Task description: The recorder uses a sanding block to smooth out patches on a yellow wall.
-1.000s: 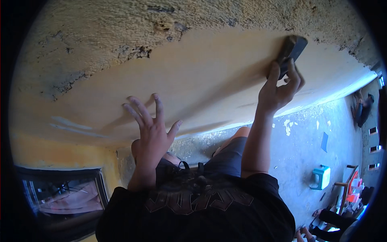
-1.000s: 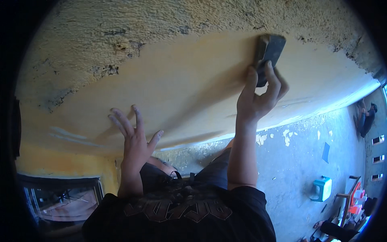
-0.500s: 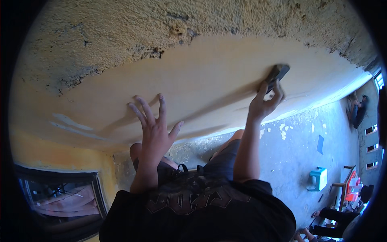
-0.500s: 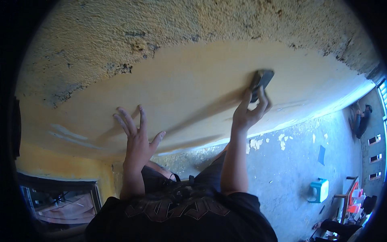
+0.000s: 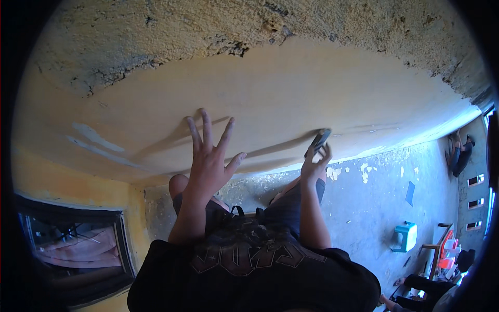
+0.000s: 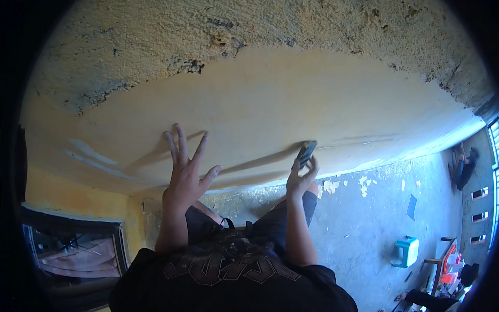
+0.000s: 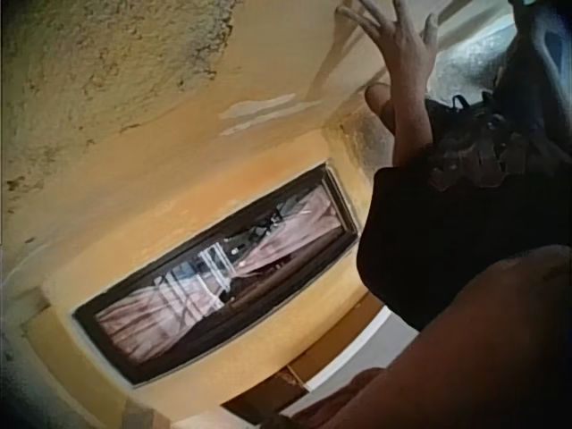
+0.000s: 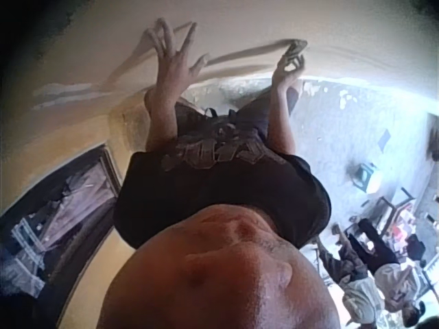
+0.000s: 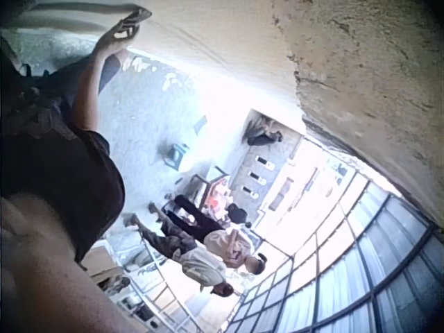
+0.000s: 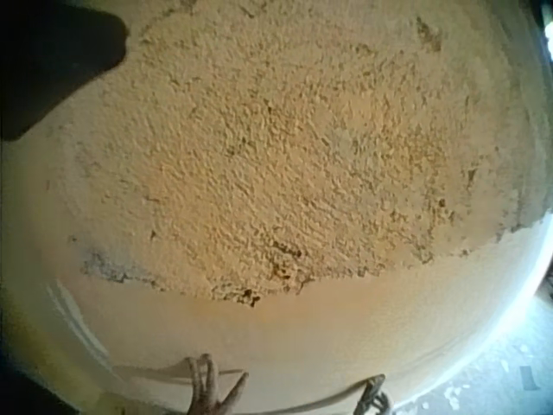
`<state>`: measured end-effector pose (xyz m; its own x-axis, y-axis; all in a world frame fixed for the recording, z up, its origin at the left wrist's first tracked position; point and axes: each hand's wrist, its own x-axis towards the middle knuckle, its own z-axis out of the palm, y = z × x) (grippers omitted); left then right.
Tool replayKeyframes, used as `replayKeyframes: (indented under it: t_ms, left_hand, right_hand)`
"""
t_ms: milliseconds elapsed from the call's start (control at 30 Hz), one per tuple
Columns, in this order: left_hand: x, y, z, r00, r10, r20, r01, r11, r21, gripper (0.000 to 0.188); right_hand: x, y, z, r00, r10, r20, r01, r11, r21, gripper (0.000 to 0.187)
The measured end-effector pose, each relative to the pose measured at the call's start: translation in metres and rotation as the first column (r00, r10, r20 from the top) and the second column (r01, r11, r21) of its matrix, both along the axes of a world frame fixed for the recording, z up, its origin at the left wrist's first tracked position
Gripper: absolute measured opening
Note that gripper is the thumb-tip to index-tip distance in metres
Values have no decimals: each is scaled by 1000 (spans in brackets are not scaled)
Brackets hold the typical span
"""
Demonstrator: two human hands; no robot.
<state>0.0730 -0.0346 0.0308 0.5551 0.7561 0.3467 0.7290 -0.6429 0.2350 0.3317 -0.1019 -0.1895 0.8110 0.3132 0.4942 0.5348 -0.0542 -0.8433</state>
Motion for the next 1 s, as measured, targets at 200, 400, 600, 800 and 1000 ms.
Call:
replayKeyframes:
  t_ms: [200,400,600,800,1000]
  left_hand:
    - [-12,-18,-24,937,-330,113,349,891,-292,67]
    - [22,-39,-49,883,-448,141,469,841,-269,71]
    - [-3,18,-30,803,-72,592,-160,930,330,81]
    - [-23,69,-30,807,193,558,-450,814,368,85]
    - [43,56,-76,859,157,488,-383,828,408,89]
  right_hand:
    - [-56,-59,-21,963,185,-195,-213,967,-136,66]
    - [-62,-51,-15,874,388,-293,-436,892,-120,64]
    - [-69,-43,-3,847,474,-240,-521,831,-196,64]
    - [-86,-54,-14,804,539,-250,-587,786,-196,63]
    - [-91,-63,-12,784,541,-305,-611,758,-228,63]
